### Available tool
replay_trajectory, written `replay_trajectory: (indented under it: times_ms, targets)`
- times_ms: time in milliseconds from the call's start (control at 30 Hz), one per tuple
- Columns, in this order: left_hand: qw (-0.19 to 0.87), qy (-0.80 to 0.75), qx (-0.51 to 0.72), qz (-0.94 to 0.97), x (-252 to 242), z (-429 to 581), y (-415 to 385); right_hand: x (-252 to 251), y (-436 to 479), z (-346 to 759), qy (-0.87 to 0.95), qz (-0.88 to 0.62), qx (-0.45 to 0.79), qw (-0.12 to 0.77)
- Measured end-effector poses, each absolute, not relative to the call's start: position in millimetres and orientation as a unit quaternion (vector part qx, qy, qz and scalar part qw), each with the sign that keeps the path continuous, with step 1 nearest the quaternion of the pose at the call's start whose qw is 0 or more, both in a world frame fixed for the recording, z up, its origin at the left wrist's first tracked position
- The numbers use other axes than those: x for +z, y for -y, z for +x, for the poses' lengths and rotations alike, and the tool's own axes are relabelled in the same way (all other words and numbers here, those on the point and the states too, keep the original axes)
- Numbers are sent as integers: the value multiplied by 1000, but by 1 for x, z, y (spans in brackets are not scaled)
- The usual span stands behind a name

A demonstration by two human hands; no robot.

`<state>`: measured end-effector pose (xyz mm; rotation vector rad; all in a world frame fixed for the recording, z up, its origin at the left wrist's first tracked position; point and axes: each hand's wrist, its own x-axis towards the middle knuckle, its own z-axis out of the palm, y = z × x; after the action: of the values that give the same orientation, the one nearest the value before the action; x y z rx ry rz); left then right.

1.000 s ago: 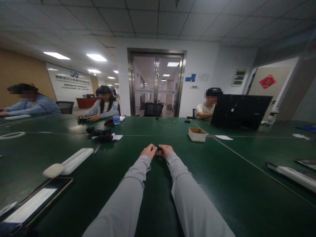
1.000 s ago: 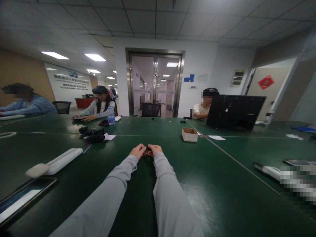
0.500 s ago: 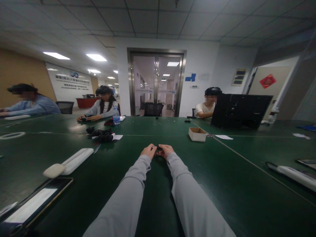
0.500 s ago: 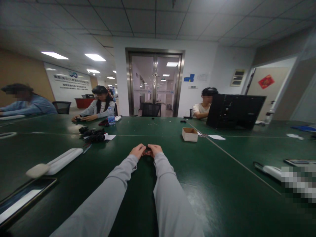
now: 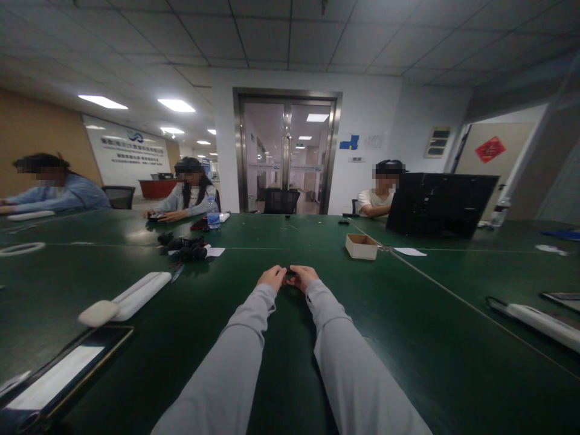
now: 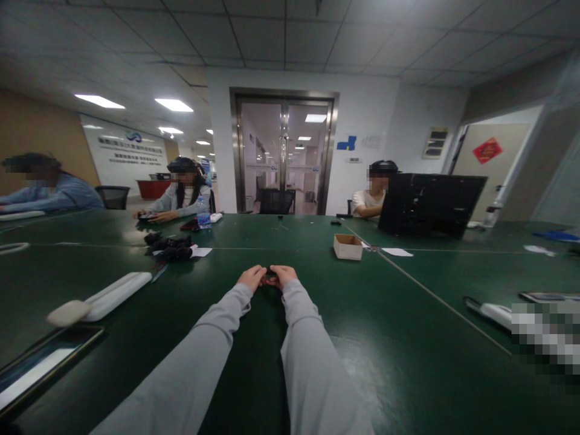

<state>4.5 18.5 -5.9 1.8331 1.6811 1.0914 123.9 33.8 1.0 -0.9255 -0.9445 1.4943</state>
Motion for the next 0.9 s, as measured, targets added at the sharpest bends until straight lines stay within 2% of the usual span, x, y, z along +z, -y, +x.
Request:
replay_trajectory:
  times_ms: [900]
  targets:
    - [222,-589,390,672,-16,1,-31,1,-34,123,408,-381,634,535]
